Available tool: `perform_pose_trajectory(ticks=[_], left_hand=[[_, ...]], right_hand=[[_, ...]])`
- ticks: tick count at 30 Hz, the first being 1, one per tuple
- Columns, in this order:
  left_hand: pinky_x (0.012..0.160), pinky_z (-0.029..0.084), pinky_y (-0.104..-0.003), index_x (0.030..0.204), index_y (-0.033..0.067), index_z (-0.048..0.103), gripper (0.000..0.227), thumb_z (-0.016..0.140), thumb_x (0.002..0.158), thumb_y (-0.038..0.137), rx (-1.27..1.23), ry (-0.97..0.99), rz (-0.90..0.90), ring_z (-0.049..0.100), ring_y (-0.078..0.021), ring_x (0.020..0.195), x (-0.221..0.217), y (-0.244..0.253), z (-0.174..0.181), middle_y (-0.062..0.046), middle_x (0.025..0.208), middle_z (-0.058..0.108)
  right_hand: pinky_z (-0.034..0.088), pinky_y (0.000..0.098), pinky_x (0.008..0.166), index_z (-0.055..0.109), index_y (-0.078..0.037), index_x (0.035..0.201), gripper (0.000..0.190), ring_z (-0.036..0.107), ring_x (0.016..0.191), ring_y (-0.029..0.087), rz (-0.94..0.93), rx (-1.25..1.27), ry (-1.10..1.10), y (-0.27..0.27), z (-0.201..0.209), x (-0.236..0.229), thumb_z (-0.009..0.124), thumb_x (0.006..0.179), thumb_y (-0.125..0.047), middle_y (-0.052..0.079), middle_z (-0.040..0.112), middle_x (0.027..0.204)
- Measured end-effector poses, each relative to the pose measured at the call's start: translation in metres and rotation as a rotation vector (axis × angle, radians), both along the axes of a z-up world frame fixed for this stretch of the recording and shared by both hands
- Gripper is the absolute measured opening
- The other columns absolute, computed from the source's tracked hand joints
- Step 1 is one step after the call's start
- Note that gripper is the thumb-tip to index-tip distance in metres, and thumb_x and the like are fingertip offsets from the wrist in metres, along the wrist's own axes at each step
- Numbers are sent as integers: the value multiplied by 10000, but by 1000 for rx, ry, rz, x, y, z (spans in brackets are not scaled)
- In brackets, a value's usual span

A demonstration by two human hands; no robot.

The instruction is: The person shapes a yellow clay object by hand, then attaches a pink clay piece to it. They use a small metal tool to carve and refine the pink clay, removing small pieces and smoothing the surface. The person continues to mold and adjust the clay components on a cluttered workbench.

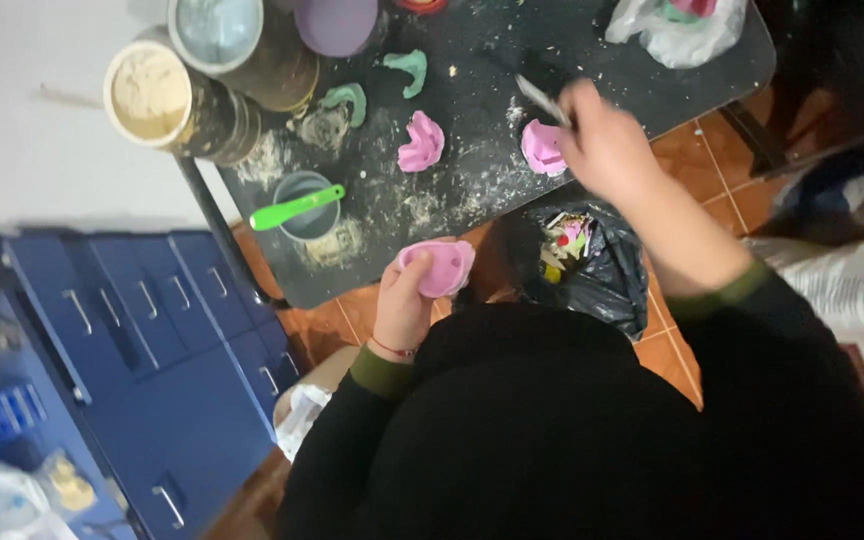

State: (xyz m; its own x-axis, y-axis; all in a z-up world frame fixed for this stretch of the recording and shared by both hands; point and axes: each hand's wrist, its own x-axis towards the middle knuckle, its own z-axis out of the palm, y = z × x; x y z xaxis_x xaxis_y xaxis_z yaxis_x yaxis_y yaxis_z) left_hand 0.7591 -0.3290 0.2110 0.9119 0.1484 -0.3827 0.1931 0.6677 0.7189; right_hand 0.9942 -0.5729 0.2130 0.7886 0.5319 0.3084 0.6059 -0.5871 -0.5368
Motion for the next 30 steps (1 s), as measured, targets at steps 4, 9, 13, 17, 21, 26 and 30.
perform_pose_trajectory(ticks=[4, 9, 13, 17, 21, 26, 30], left_hand=[[978, 549, -364, 1324, -80, 615, 397, 627, 1006, 157, -34, -67, -180, 689, -229, 1119, 23, 17, 5, -166, 1260, 700], [984, 540, -358, 1340, -59, 602, 452, 723, 960, 155, -70, -123, -402, 683, -221, 1112, 59, 22, 0, -148, 1253, 693], [959, 580, -379, 1320, -54, 629, 452, 732, 981, 226, -185, -182, -530, 717, -238, 1054, 85, -6, 8, -146, 1198, 721], [919, 571, -373, 1326, -66, 644, 439, 720, 1006, 225, -228, -227, -566, 707, -223, 1061, 92, -38, 13, -142, 1212, 724], [956, 568, -374, 1306, -74, 645, 407, 712, 1009, 196, -202, -210, -607, 703, -223, 1089, 96, -62, 19, -148, 1220, 723], [1002, 553, -344, 1301, -77, 654, 374, 698, 1031, 177, -151, -240, -640, 695, -207, 1105, 92, -88, 25, -144, 1214, 725], [975, 555, -308, 1262, -66, 687, 325, 688, 1029, 161, 91, -329, -647, 699, -176, 1065, 83, -108, 26, -127, 1181, 740]], right_hand=[[543, 509, 685, 594, -70, 1209, 259, 691, 793, 443, -231, -108, 302, -55, -3, -102, 657, 996, -204, 213, 686, 873], [534, 544, 719, 701, -93, 1182, 254, 673, 848, 466, -563, -210, 445, -92, -33, -208, 642, 1032, -289, 239, 706, 922], [521, 504, 759, 689, -42, 1045, 214, 652, 892, 436, -675, -198, 332, -96, -18, -250, 659, 1095, -248, 229, 670, 930], [529, 408, 781, 719, -41, 1137, 121, 660, 873, 333, -681, -24, 166, -52, 82, -251, 699, 1119, -159, 157, 670, 927], [517, 382, 684, 781, -87, 1171, 146, 646, 752, 287, -712, -102, 129, -34, 119, -252, 766, 1049, -164, 97, 657, 784], [533, 379, 643, 796, -137, 1084, 157, 689, 768, 272, -732, -261, 36, -41, 119, -250, 785, 1041, -288, 59, 702, 872], [529, 371, 630, 790, -156, 1047, 168, 695, 777, 262, -700, -337, -37, -61, 123, -249, 765, 1030, -321, 36, 712, 887]])
